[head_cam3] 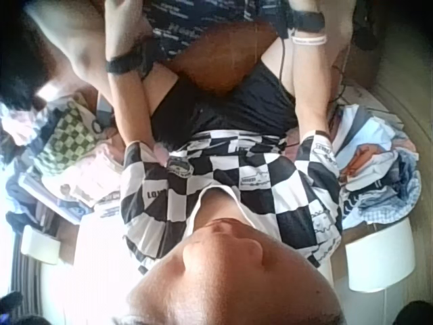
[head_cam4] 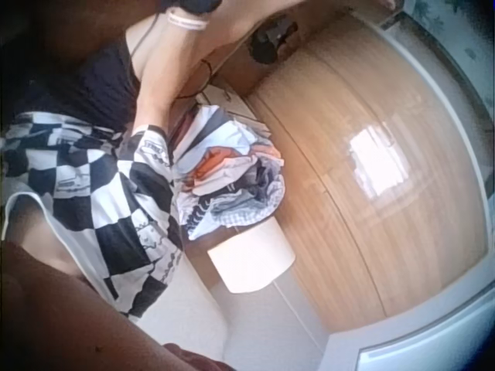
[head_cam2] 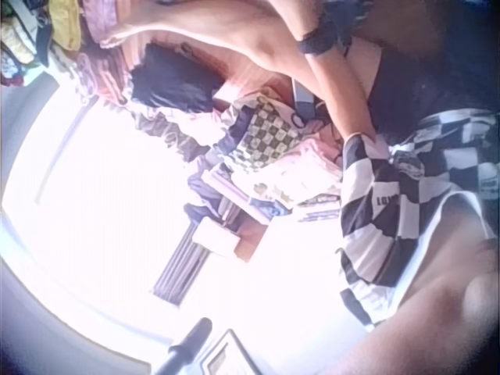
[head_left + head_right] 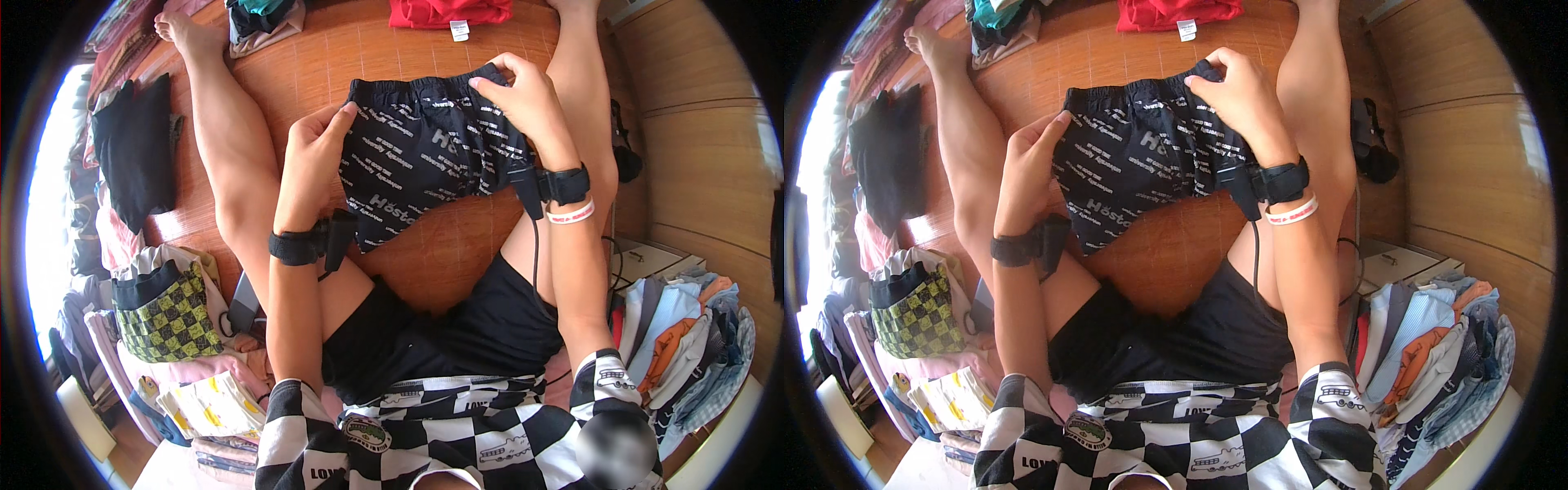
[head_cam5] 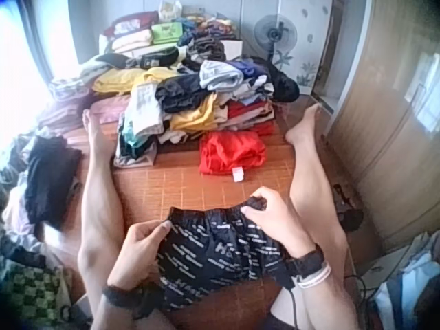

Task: Fold various items of clothing on a bed.

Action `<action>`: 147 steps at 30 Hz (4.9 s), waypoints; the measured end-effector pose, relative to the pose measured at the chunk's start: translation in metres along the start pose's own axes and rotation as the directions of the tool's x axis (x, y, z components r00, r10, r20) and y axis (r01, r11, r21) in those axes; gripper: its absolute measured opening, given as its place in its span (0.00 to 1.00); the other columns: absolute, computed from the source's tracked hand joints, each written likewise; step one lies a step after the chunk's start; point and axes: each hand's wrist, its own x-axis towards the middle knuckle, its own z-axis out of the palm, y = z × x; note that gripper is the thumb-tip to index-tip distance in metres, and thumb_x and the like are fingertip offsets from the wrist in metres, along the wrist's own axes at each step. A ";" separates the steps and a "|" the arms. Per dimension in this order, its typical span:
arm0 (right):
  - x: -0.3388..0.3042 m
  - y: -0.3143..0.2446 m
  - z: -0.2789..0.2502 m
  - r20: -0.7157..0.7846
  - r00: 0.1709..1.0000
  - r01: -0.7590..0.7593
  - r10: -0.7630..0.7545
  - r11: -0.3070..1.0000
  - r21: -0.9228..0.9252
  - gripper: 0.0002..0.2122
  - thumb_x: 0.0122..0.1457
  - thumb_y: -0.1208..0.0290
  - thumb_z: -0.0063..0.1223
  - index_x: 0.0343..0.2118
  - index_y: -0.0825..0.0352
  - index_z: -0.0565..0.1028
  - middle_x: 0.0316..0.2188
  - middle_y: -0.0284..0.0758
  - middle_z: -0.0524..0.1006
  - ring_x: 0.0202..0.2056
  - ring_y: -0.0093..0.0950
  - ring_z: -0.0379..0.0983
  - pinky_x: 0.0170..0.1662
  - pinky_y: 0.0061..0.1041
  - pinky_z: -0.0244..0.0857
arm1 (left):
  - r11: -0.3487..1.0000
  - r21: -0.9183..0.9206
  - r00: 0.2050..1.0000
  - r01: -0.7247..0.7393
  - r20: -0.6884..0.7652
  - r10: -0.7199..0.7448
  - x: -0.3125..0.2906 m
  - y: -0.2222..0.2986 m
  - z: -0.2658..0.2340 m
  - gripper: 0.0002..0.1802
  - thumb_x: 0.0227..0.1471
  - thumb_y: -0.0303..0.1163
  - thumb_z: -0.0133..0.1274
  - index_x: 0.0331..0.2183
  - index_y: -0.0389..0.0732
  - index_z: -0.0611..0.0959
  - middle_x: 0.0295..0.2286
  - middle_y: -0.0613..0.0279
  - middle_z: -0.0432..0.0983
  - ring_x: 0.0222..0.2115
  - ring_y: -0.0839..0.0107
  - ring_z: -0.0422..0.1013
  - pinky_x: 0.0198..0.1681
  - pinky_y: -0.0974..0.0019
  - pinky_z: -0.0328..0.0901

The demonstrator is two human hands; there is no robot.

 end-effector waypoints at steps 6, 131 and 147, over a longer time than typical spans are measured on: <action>-0.021 -0.053 0.016 -0.295 0.928 0.182 -0.229 0.967 -0.177 0.13 0.55 0.70 0.68 0.38 0.68 0.75 0.29 0.41 0.82 0.34 0.36 0.82 0.38 0.31 0.73 | 0.951 0.257 0.970 -0.172 -0.123 0.209 -0.015 0.014 0.018 0.19 0.67 0.37 0.55 0.43 0.27 0.85 0.26 0.74 0.77 0.27 0.86 0.66 0.28 0.79 0.61; -0.026 -0.022 0.013 0.776 0.614 0.046 -0.146 0.988 0.149 0.16 0.54 0.68 0.68 0.44 0.68 0.82 0.33 0.31 0.84 0.33 0.19 0.74 0.40 0.26 0.69 | 0.353 0.651 0.739 -0.672 0.556 0.381 -0.014 -0.026 0.002 0.26 0.49 0.14 0.47 0.51 0.36 0.80 0.46 0.40 0.79 0.49 0.42 0.73 0.53 0.48 0.68; 0.004 0.025 0.105 -0.245 0.957 0.074 -0.155 0.947 -0.313 0.28 0.55 0.52 0.68 0.47 0.72 0.72 0.45 0.54 0.77 0.46 0.55 0.76 0.51 0.48 0.70 | 0.670 0.739 0.987 -0.070 -0.045 0.153 0.012 -0.033 0.006 0.48 0.42 0.67 0.69 0.36 0.22 0.84 0.35 0.31 0.83 0.42 0.47 0.81 0.45 0.56 0.74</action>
